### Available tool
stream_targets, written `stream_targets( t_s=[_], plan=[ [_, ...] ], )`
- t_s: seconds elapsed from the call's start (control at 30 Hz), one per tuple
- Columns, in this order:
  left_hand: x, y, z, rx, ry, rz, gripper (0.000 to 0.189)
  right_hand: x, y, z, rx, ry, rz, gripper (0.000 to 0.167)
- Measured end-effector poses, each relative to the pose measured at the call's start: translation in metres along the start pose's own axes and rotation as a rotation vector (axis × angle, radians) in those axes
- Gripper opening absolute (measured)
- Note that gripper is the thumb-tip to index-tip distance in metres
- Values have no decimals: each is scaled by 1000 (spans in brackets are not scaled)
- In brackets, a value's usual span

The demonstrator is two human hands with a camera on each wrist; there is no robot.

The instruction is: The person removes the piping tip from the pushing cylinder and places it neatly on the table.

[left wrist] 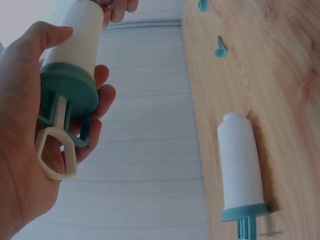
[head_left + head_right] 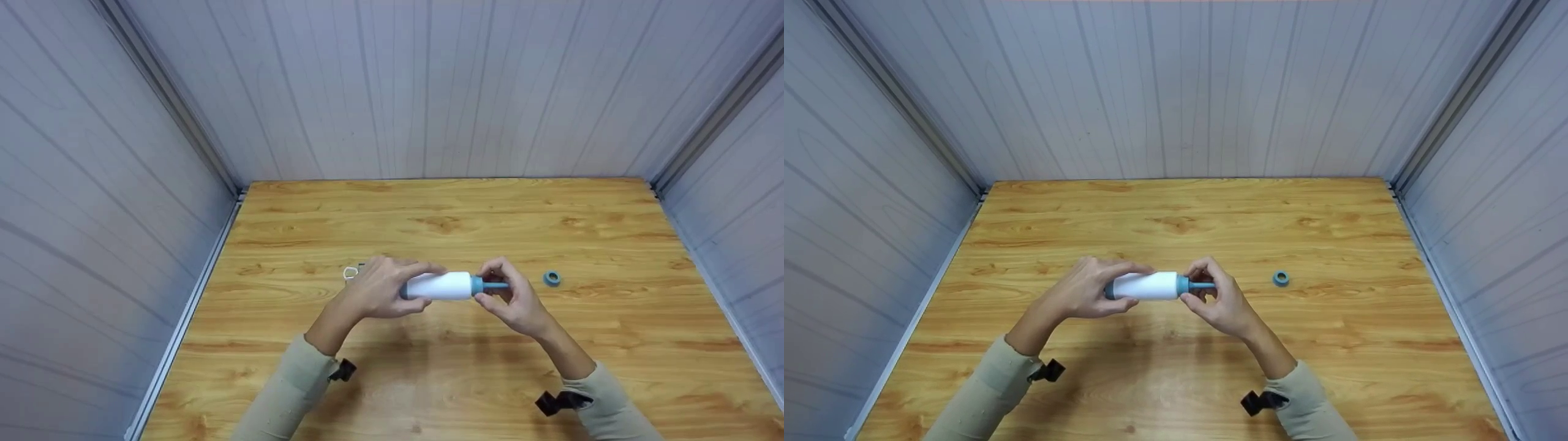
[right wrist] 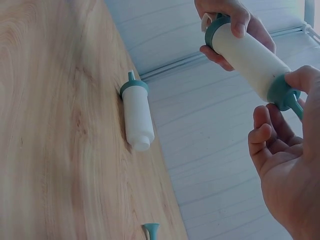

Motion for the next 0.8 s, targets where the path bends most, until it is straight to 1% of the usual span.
stream_targets(
  t_s=[0.17, 0.27, 0.4, 0.57, 0.8],
  plan=[
    [1, 0, -1, 14, -22, -8, 50, -1, 0, 0, 3, -7, -9, 32],
    [1, 1, -1, 18, -24, -9, 50, -1, 0, 0, -6, -12, -16, 30],
    [1, 0, -2, 17, -25, -11, 50, -2, 1, 0, -17, -8, -14, 32],
    [1, 0, -2, 14, -27, -17, 50, -2, 0, 1, -28, -6, 14, 27],
    [2, 0, -3, 15, -22, -25, 50, -2, -1, 0, -68, -6, 15, 22]
  ],
)
Point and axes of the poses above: each hand's wrist, its own z-axis towards the middle knuckle, its own x-axis out of the back of the hand, y = z × x, the point moved 1 cm from there along z, towards the middle knuckle, and after that the axes turned 1 degree about z, right-handed, at the moved point
